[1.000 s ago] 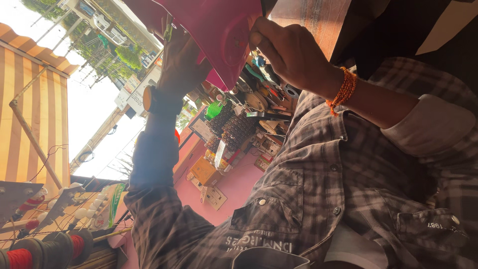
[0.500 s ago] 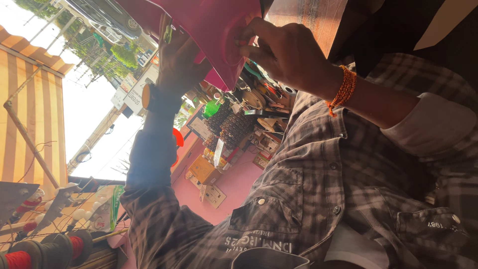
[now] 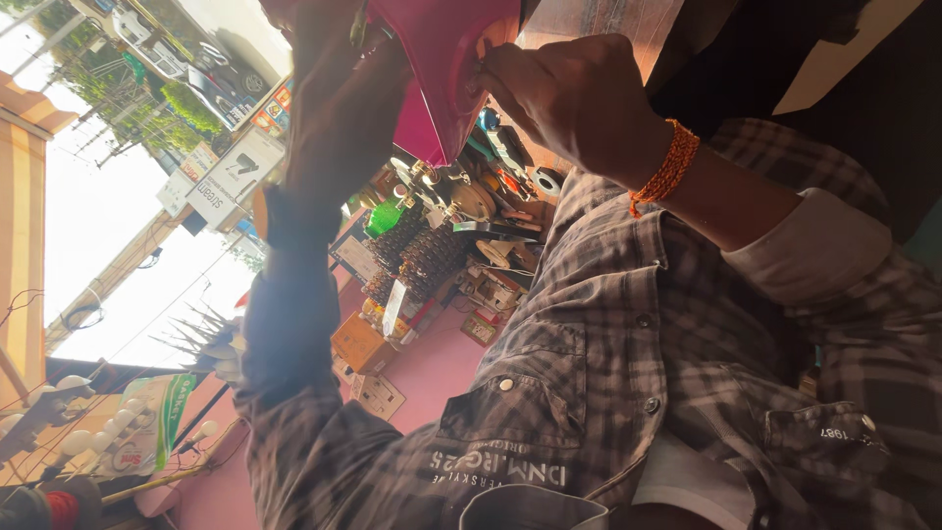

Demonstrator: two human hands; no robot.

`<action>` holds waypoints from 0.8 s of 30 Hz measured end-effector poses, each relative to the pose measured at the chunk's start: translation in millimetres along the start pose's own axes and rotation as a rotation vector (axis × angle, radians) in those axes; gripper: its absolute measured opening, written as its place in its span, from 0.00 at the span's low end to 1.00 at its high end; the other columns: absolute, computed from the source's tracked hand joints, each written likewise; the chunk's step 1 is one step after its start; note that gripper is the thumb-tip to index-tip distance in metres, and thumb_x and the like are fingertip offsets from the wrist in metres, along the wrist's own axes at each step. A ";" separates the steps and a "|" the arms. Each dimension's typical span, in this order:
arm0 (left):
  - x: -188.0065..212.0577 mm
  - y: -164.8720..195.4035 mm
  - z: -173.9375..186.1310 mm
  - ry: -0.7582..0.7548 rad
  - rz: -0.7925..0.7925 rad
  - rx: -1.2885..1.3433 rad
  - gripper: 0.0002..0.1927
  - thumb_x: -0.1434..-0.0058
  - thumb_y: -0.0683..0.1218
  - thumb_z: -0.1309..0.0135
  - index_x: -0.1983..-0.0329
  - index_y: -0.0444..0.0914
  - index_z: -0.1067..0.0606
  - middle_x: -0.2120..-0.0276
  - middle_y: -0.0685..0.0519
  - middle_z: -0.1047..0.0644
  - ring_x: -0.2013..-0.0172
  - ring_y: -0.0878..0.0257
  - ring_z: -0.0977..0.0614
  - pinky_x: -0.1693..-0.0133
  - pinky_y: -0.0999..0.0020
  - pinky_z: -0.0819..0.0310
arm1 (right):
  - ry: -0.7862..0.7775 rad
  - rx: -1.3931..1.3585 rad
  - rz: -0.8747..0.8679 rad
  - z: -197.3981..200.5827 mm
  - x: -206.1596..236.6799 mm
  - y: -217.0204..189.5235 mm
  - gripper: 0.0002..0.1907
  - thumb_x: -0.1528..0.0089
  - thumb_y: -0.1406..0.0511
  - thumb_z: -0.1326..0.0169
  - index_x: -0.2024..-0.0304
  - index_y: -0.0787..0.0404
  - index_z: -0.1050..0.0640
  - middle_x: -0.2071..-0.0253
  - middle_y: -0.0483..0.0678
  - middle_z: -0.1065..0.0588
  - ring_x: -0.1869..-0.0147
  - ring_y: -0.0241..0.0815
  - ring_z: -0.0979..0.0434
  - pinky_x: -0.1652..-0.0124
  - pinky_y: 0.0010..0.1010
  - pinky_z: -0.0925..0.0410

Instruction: The person repairs a pink plastic appliance housing at a workbench. They unscrew parts with a red screwdriver, handle internal wires and a motor assembly, fit a black switch component into the housing, and pick up pliers near the end.

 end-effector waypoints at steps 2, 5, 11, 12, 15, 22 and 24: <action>19.5 24.6 5.5 0.227 0.093 -0.089 0.14 0.33 0.38 0.37 0.45 0.39 0.21 0.47 0.47 0.23 0.46 0.49 0.22 0.43 0.52 0.28 | 0.051 0.027 0.045 1.0 2.2 0.8 0.14 0.24 0.60 0.39 0.61 0.60 0.22 0.79 0.41 0.30 0.77 0.34 0.28 0.75 0.27 0.38; 41.4 51.4 -16.7 0.318 0.215 -0.068 0.21 0.30 0.45 0.34 0.37 0.39 0.27 0.45 0.50 0.23 0.46 0.52 0.22 0.43 0.58 0.28 | 0.044 0.046 0.108 -0.1 5.6 5.3 0.11 0.24 0.61 0.37 0.58 0.59 0.21 0.79 0.41 0.33 0.77 0.33 0.30 0.75 0.28 0.39; 36.5 50.5 -75.9 0.325 0.368 0.058 0.36 0.30 0.51 0.33 0.25 0.44 0.39 0.46 0.50 0.25 0.47 0.54 0.24 0.44 0.59 0.28 | 0.100 0.122 0.241 -5.7 11.0 16.6 0.05 0.28 0.67 0.37 0.53 0.63 0.19 0.79 0.40 0.32 0.74 0.34 0.29 0.73 0.27 0.41; 35.5 49.5 -80.8 0.310 0.436 0.104 0.37 0.30 0.52 0.33 0.23 0.46 0.39 0.48 0.52 0.24 0.48 0.56 0.23 0.45 0.61 0.26 | 0.115 0.124 0.256 -6.1 11.4 17.7 0.06 0.28 0.67 0.37 0.52 0.64 0.19 0.78 0.40 0.31 0.73 0.33 0.29 0.73 0.27 0.41; 34.6 54.9 -81.7 0.372 0.414 -0.231 0.37 0.37 0.55 0.30 0.29 0.50 0.36 0.50 0.49 0.27 0.49 0.50 0.27 0.48 0.56 0.30 | 0.116 0.110 0.281 -6.0 11.6 19.2 0.06 0.28 0.67 0.37 0.52 0.64 0.20 0.76 0.42 0.30 0.75 0.34 0.27 0.71 0.27 0.40; 32.8 58.8 -96.0 0.449 0.425 -0.148 0.39 0.38 0.52 0.33 0.27 0.48 0.39 0.53 0.57 0.22 0.50 0.54 0.25 0.47 0.57 0.31 | 0.141 0.194 0.349 -2.5 11.8 17.5 0.12 0.27 0.65 0.36 0.45 0.66 0.18 0.77 0.40 0.32 0.75 0.33 0.30 0.74 0.26 0.41; 31.9 55.7 -106.2 0.497 0.420 -0.006 0.39 0.35 0.49 0.35 0.25 0.49 0.41 0.53 0.57 0.21 0.48 0.55 0.24 0.45 0.61 0.29 | 0.118 0.224 0.353 -0.4 10.7 16.0 0.14 0.27 0.63 0.37 0.42 0.64 0.18 0.79 0.40 0.34 0.77 0.33 0.32 0.75 0.27 0.42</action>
Point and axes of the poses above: each hand's wrist, its own x-axis away from the middle knuckle, its own z-axis out of the back of the hand, y = z × x, the point moved 2 cm from there along -x, towards the middle knuckle
